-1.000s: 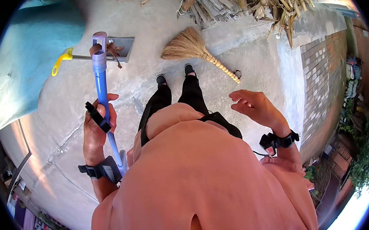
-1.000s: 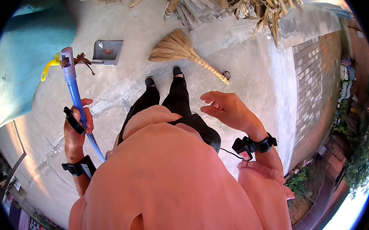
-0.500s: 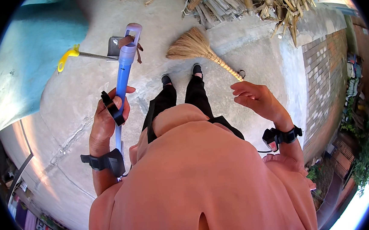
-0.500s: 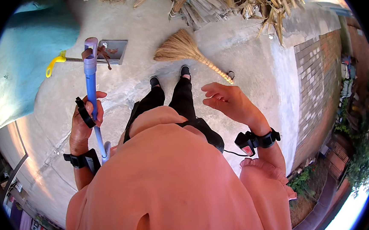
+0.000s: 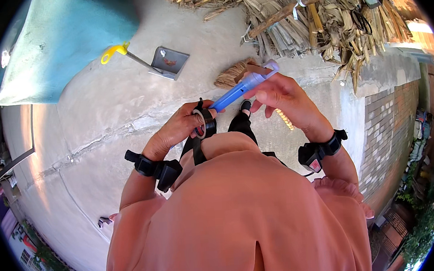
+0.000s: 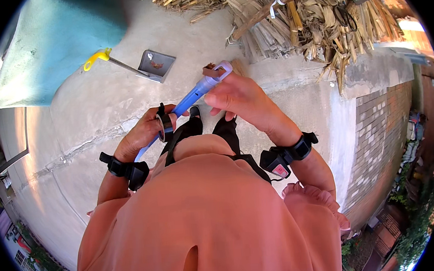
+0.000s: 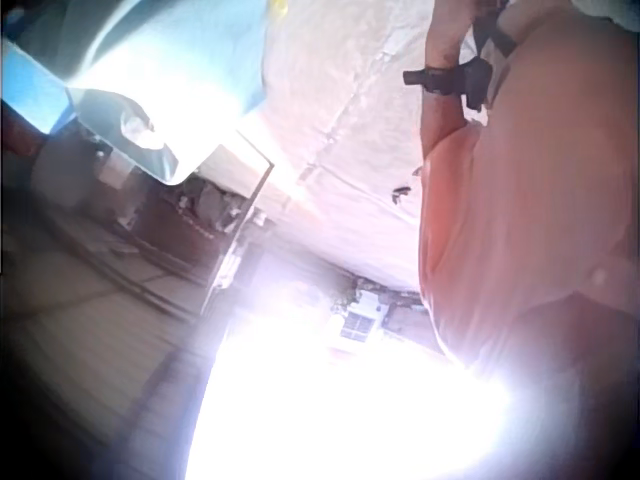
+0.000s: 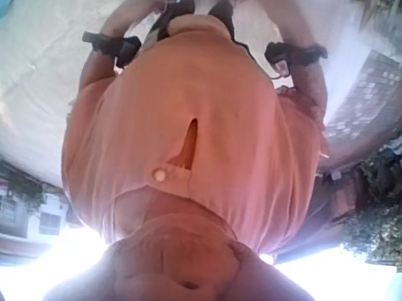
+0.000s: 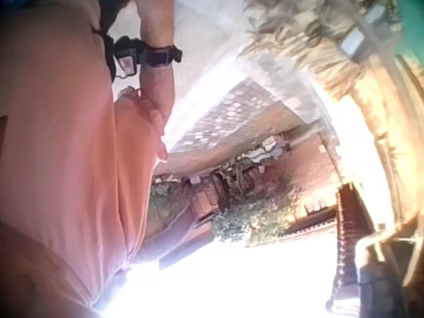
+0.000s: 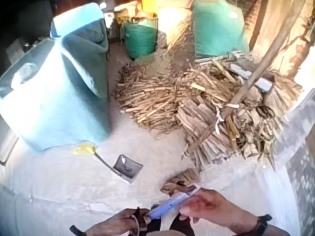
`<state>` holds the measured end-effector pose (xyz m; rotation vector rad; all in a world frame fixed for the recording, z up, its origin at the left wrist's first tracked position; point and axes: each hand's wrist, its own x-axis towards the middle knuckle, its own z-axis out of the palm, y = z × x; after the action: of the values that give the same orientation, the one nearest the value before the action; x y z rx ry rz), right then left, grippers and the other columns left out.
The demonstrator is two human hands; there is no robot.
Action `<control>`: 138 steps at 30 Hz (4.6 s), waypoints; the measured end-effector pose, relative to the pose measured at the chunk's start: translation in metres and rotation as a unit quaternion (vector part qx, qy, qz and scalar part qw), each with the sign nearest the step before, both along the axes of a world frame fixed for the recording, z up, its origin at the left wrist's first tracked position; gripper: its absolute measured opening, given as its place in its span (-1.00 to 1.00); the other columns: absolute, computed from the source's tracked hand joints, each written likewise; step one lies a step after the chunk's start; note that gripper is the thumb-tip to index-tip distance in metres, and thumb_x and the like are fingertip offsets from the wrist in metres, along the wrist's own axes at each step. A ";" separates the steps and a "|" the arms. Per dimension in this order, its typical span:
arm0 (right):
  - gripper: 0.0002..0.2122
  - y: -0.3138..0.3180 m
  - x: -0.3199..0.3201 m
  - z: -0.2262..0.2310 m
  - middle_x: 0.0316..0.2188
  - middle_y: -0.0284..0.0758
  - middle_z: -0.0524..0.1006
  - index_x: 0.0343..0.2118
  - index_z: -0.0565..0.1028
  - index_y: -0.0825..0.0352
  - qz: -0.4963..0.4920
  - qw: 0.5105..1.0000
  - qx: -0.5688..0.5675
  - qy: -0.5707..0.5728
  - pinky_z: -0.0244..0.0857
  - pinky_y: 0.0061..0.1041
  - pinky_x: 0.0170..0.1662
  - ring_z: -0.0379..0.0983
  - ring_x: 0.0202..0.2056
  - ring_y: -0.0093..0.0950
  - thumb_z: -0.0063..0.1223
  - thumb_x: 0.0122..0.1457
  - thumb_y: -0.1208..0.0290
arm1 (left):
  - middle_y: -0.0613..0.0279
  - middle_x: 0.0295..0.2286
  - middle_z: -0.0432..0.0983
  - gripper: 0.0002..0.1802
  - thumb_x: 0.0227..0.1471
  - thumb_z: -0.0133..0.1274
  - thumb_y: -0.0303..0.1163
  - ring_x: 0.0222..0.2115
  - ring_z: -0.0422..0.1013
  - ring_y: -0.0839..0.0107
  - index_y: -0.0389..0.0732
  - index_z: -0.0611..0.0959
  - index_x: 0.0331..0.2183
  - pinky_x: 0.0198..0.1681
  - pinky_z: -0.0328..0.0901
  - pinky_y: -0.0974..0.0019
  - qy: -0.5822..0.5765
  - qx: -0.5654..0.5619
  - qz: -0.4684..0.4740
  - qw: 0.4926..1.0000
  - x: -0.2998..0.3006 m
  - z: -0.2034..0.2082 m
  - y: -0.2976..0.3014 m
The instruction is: The person attaches components to a blue pole handle by hand, wraps tape around the connections, uses shears to cut the tape, and assembles parts of a broom or mop attachment.
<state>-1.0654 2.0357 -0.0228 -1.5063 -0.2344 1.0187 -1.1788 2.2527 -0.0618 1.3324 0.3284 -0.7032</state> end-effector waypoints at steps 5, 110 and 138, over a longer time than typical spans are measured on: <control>-0.70 0.007 0.008 0.001 -0.52 -0.36 0.49 -0.41 0.45 0.36 -0.039 0.998 0.004 0.043 0.26 -0.71 -0.64 0.45 -0.62 -0.59 0.08 0.07 0.15 | 0.38 -0.56 0.38 -0.64 0.04 -0.08 -0.35 -0.54 0.28 0.65 -0.29 0.48 -0.11 -0.50 0.20 0.55 0.006 0.018 0.000 1.000 0.006 0.001 -0.018; -0.66 -0.105 0.136 0.029 -0.39 -0.29 0.54 -0.09 0.41 0.33 -0.060 0.995 0.081 -0.006 0.32 -0.65 -0.40 0.47 -0.42 -0.56 -0.02 0.16 0.21 | 0.22 -0.60 0.43 -0.82 0.01 -0.11 -0.50 -0.71 0.29 0.49 -0.30 0.54 -0.31 -0.64 0.19 0.47 -0.135 -0.103 0.157 0.973 0.087 0.013 -0.067; -0.83 -0.282 0.331 -0.035 -0.53 -0.40 0.47 -0.31 0.44 0.34 -0.327 0.922 -0.111 -0.173 0.24 -0.69 -0.49 0.37 -0.55 -0.63 0.11 0.01 0.50 | 0.40 -0.69 0.21 -0.49 -0.01 -0.16 -0.54 -0.67 0.21 0.55 -0.25 0.32 0.05 -0.59 0.16 0.52 -0.162 -0.075 0.193 0.965 0.114 0.031 -0.073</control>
<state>-0.7339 1.7536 -0.0575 -1.7939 0.1464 0.2433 -1.0647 2.1801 -0.0312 1.1707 0.2545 -0.1750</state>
